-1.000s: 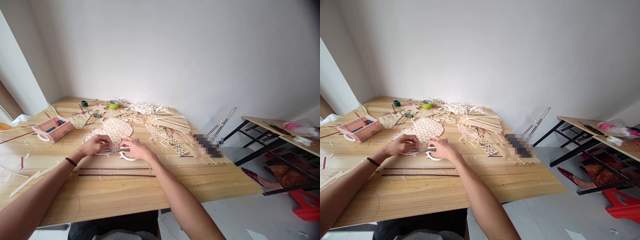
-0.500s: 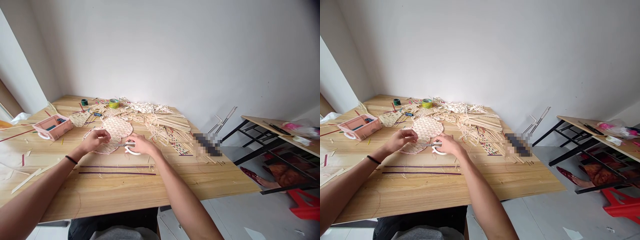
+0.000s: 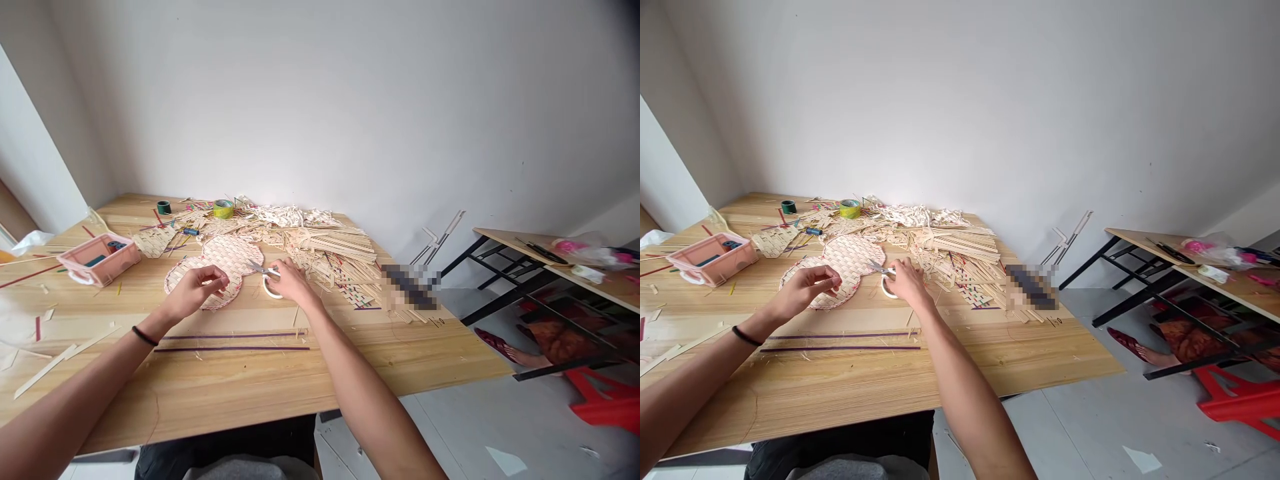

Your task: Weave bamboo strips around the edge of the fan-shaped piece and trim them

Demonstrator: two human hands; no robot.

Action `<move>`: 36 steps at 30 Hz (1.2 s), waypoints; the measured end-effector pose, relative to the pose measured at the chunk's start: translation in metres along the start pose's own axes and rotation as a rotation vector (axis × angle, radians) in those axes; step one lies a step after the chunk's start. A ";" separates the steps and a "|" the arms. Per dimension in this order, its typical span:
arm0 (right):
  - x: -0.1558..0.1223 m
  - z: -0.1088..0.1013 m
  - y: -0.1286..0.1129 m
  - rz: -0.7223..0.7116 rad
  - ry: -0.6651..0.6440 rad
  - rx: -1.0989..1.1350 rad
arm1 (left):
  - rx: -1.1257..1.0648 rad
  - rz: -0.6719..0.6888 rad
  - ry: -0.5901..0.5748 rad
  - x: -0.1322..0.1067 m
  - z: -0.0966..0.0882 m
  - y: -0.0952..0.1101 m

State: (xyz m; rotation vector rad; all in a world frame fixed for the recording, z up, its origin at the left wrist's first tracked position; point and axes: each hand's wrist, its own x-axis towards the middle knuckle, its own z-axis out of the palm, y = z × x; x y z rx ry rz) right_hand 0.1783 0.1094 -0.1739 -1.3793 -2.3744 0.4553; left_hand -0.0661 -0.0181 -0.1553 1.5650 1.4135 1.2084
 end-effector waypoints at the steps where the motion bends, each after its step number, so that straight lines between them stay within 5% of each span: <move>1: 0.001 0.001 0.001 0.003 0.013 0.005 | -0.001 -0.001 0.000 0.000 0.001 -0.001; 10: 0.016 -0.002 0.013 -0.092 0.147 0.172 | 0.075 0.009 -0.017 0.002 0.003 -0.012; 16: 0.025 -0.005 0.033 0.047 0.288 0.122 | 0.133 0.033 -0.033 0.002 0.002 -0.014; 22: 0.024 0.003 0.042 0.162 0.253 0.024 | 0.166 0.049 -0.035 0.002 0.001 -0.016; 36: 0.025 0.007 0.042 0.151 0.251 -0.018 | 0.248 0.097 -0.036 0.002 0.003 -0.012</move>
